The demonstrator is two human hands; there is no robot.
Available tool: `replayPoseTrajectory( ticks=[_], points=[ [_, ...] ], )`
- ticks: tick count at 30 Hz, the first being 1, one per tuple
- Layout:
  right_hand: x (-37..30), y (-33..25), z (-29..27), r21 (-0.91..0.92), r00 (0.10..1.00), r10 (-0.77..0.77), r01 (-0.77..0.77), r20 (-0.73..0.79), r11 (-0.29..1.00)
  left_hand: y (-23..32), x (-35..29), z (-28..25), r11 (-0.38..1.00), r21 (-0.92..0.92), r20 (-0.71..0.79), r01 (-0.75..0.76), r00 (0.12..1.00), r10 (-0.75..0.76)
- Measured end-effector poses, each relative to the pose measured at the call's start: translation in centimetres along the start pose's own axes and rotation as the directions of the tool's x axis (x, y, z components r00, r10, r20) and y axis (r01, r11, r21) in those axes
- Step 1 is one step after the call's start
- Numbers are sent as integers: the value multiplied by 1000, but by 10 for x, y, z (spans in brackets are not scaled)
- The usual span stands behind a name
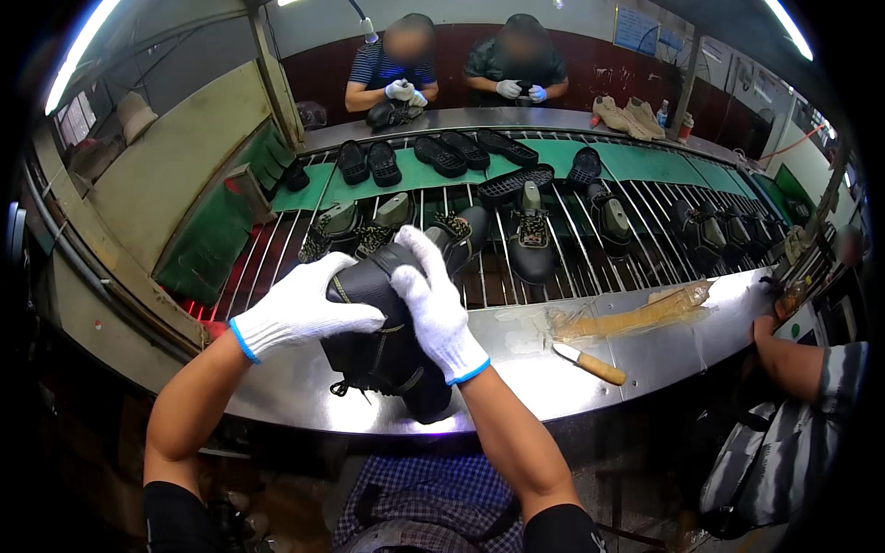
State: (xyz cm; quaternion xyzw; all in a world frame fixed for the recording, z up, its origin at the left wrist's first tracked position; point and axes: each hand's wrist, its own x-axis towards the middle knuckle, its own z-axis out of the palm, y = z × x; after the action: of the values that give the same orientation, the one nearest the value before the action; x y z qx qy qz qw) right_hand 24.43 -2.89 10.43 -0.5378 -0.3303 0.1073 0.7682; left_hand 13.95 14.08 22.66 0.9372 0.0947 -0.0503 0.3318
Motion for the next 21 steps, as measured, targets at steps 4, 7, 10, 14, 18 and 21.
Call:
replayPoseTrajectory(
  ticks=[4, 7, 10, 14, 18, 21],
  points=[
    [-37, -11, 5, -520, 866, 499, -443, -35, 731, -27, -8, 0, 999, 29, -111, 27, 993, -24],
    [-84, 32, -27, -473, 942, 291, -182, 166, 862, -38, -8, 1, 980, -171, -63, 103, 991, -115],
    [-100, 59, -30, 196, 928, 276, -328, 252, 924, -62, -14, 3, 978, -210, -126, 13, 991, -40],
    [-106, 72, -2, -134, 988, 138, -128, 64, 983, -92, -28, 1, 967, -237, -209, 95, 967, -146],
    [-104, 24, -9, -612, 983, 159, -68, 96, 788, -46, -54, 8, 992, -95, -262, 87, 959, -109],
    [-130, -10, -38, -130, 992, 116, -109, 51, 985, 6, -94, 36, 938, -151, -308, -311, 917, 254]
  ],
)
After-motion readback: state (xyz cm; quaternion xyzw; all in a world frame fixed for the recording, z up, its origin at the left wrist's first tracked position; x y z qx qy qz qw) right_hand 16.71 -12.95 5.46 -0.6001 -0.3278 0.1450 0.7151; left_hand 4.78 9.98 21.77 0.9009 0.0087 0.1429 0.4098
